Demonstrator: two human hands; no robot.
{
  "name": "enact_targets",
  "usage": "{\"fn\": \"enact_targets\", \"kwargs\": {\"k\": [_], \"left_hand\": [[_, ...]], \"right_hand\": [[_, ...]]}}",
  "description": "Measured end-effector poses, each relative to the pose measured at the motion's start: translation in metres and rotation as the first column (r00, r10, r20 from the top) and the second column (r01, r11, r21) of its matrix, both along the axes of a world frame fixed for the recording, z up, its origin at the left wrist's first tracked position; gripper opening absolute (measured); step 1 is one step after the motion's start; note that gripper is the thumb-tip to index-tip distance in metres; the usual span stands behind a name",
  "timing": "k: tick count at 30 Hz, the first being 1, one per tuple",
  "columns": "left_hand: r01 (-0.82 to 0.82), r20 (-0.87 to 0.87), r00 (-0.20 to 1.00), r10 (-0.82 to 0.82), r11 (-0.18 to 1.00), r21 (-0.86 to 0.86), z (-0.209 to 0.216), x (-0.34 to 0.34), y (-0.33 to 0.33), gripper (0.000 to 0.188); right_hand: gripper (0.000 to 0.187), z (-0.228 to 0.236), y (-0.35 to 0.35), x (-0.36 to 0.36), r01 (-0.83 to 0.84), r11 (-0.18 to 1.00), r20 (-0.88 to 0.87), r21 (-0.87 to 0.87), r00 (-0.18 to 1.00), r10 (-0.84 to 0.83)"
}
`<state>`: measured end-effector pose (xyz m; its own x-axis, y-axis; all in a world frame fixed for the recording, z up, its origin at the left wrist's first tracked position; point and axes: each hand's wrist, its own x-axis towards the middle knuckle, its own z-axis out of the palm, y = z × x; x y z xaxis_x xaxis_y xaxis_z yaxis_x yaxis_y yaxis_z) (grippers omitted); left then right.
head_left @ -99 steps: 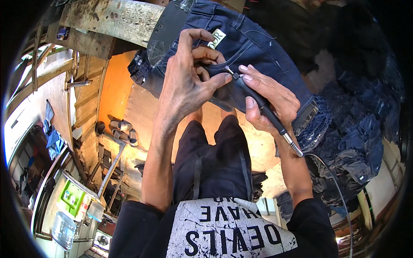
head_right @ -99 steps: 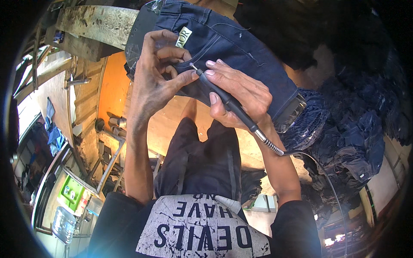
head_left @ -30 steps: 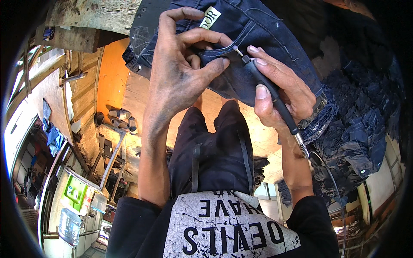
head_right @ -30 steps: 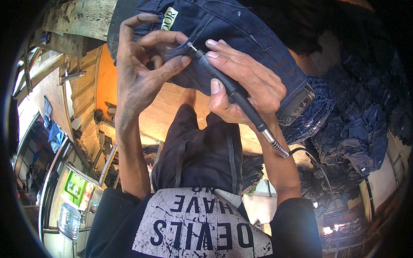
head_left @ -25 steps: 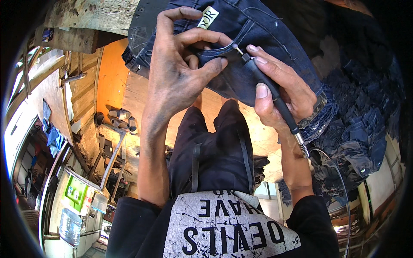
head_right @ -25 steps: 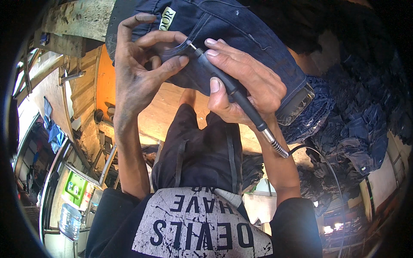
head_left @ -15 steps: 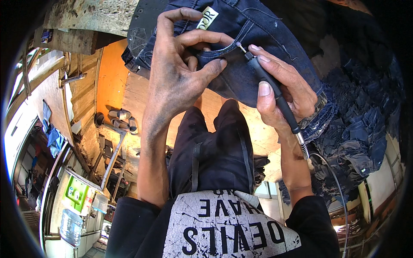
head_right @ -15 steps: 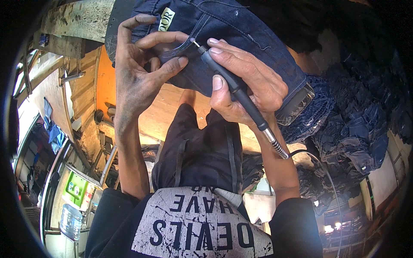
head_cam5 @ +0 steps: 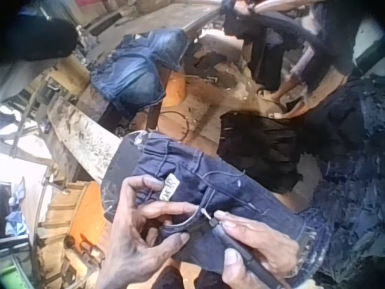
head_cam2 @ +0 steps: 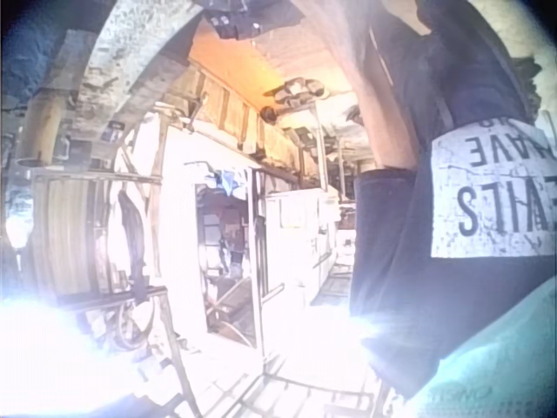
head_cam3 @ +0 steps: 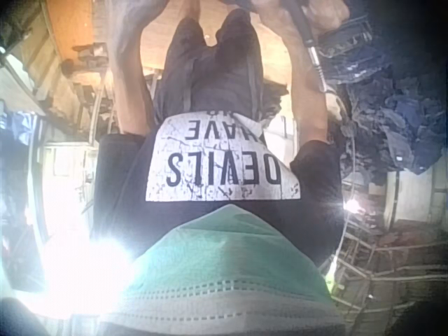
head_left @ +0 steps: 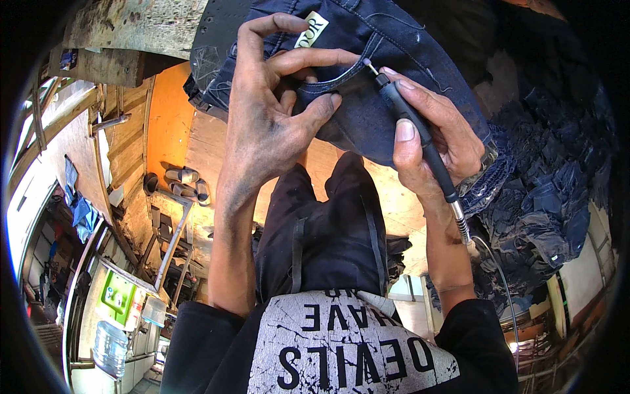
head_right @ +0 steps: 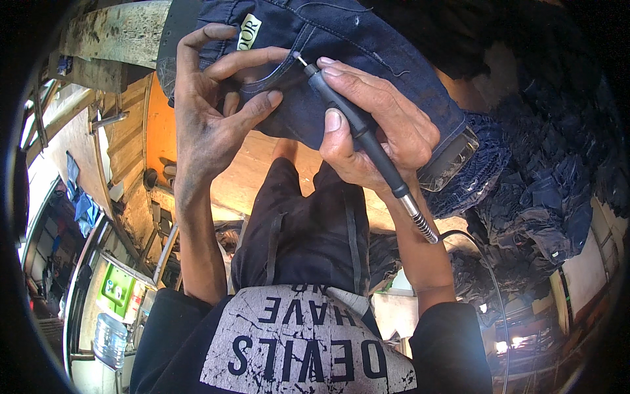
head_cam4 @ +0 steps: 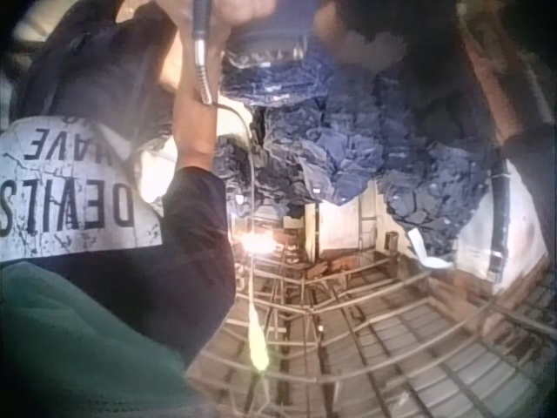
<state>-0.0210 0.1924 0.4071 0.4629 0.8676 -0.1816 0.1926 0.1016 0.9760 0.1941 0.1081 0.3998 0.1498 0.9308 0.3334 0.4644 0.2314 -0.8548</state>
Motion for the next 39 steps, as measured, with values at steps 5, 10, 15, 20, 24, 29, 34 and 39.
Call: {"fn": "enact_targets", "kwargs": {"k": [5, 10, 15, 20, 24, 29, 34, 39], "left_hand": [[-0.005, 0.027, 1.000, 0.006, 0.999, -0.041, 0.003, 0.001, -0.002, 0.078], [-0.004, 0.054, 0.999, 0.007, 0.998, -0.056, 0.006, 0.004, -0.002, 0.076], [-0.033, 0.010, 0.999, 0.034, 0.998, -0.054, 0.010, 0.006, -0.003, 0.074], [-0.024, 0.040, 0.999, 0.025, 0.999, -0.043, 0.006, 0.006, -0.003, 0.070], [-0.012, 0.037, 0.999, 0.013, 1.000, -0.012, 0.003, 0.007, -0.005, 0.068], [0.030, -0.009, 1.000, -0.030, 1.000, 0.007, 0.007, 0.005, -0.004, 0.068], [0.082, -0.073, 0.994, -0.080, 0.996, 0.018, 0.012, 0.005, -0.003, 0.072], [0.024, -0.082, 0.996, -0.022, 0.999, 0.022, 0.012, 0.005, -0.003, 0.068]], "right_hand": [[0.035, 0.002, 0.000, -0.001, 0.025, 0.999, -0.001, -0.023, 1.000, -0.025], [0.036, 0.004, 0.000, -0.001, 0.050, 0.998, 0.017, -0.037, 0.999, -0.050], [0.035, 0.008, -0.001, -0.002, 0.077, 0.993, 0.012, -0.084, 0.997, -0.076], [0.034, 0.007, 0.001, -0.002, 0.095, 0.994, 0.034, -0.051, 0.995, -0.093], [0.033, 0.006, 0.001, 0.000, 0.099, 0.994, 0.023, -0.038, 0.995, -0.098], [0.034, 0.000, 0.001, 0.000, 0.111, 0.994, 0.010, -0.021, 0.994, -0.111], [0.034, -0.005, 0.001, -0.002, 0.134, 0.991, -0.009, -0.019, 0.991, -0.135], [0.033, -0.007, 0.000, -0.001, 0.133, 0.991, -0.009, 0.000, 0.991, -0.133]]}}
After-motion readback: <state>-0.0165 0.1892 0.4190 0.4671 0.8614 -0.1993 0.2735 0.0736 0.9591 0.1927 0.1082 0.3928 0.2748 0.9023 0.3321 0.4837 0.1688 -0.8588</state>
